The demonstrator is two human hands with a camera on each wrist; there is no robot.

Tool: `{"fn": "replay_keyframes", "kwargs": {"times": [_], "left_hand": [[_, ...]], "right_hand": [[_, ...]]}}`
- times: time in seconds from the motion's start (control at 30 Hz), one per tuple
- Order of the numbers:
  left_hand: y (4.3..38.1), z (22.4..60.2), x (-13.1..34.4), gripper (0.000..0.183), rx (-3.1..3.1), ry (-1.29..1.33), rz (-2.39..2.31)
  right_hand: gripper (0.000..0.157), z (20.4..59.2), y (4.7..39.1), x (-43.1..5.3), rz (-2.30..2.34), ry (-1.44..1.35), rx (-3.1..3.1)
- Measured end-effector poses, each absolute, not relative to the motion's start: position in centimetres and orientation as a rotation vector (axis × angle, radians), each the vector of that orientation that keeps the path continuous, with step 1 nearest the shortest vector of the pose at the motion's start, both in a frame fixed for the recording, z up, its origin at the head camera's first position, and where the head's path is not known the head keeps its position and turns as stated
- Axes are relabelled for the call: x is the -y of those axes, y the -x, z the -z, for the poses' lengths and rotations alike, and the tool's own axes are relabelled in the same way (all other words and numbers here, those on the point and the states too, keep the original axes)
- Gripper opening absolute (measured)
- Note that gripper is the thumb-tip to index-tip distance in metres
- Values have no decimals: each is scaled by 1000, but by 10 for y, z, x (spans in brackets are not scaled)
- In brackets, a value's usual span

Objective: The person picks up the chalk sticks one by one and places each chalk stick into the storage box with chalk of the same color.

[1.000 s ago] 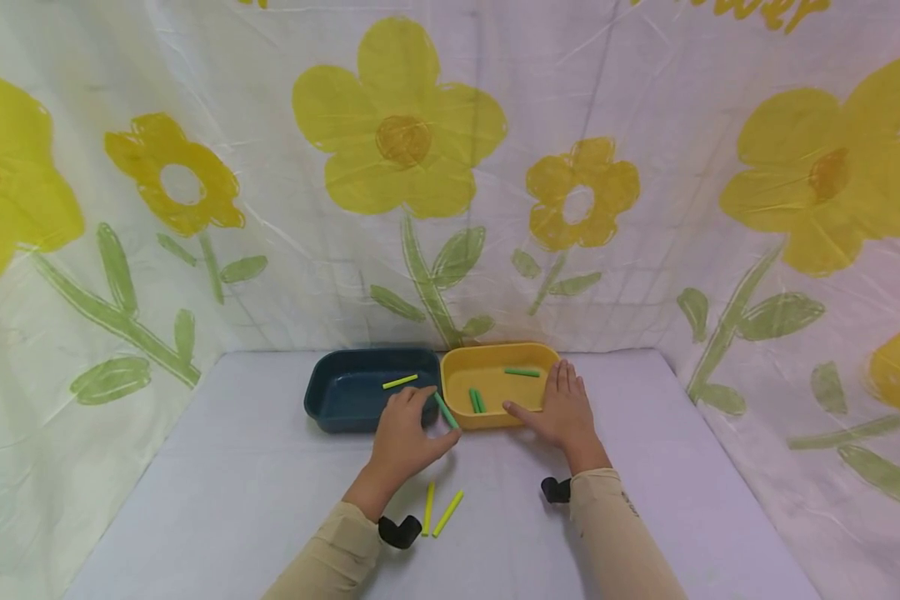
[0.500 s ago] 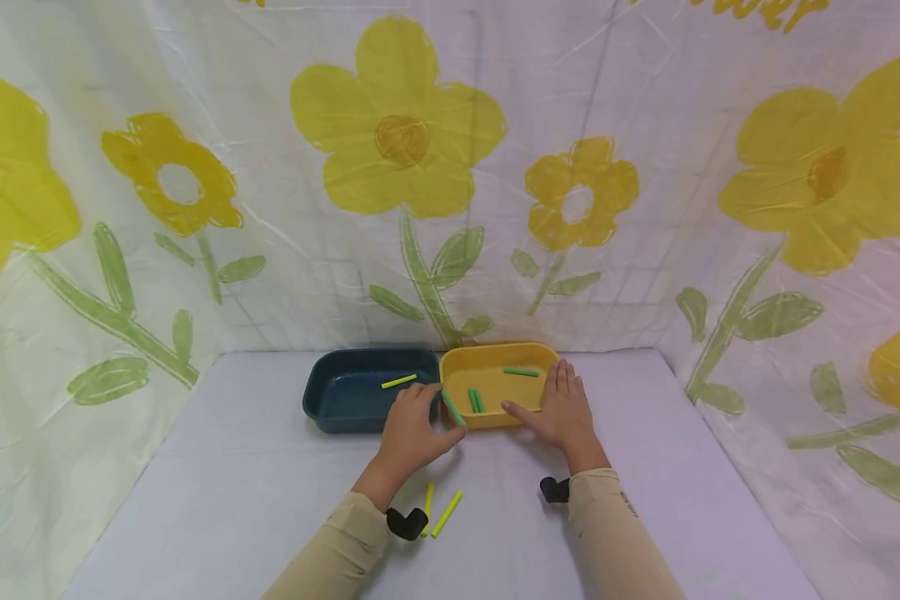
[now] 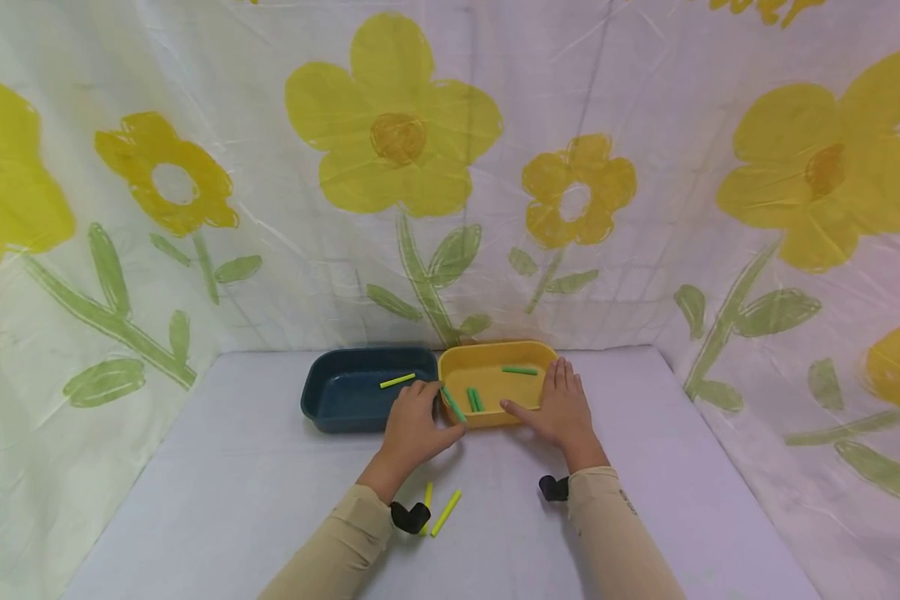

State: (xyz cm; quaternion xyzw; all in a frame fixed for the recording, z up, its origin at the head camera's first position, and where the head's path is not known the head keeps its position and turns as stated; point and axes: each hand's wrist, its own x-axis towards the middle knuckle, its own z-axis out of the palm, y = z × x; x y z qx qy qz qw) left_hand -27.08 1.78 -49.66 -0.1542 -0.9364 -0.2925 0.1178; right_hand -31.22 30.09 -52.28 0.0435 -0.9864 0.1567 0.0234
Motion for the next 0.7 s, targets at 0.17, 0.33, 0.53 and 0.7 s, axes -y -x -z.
{"fn": "replay_keyframes", "kwargs": {"times": [0.17, 0.33, 0.53, 0.7], "left_hand": [[272, 499, -19, 80, 2740, 441, 856], [274, 500, -20, 79, 2738, 425, 862], [276, 501, -22, 79, 2750, 417, 871], [280, 501, -24, 80, 2762, 416, 856]], "right_hand": [[135, 524, 313, -301, -482, -135, 3058], [135, 525, 314, -301, -482, -137, 3053], [135, 525, 314, -301, -487, -132, 3063], [134, 524, 314, -302, -483, -133, 3061]]}}
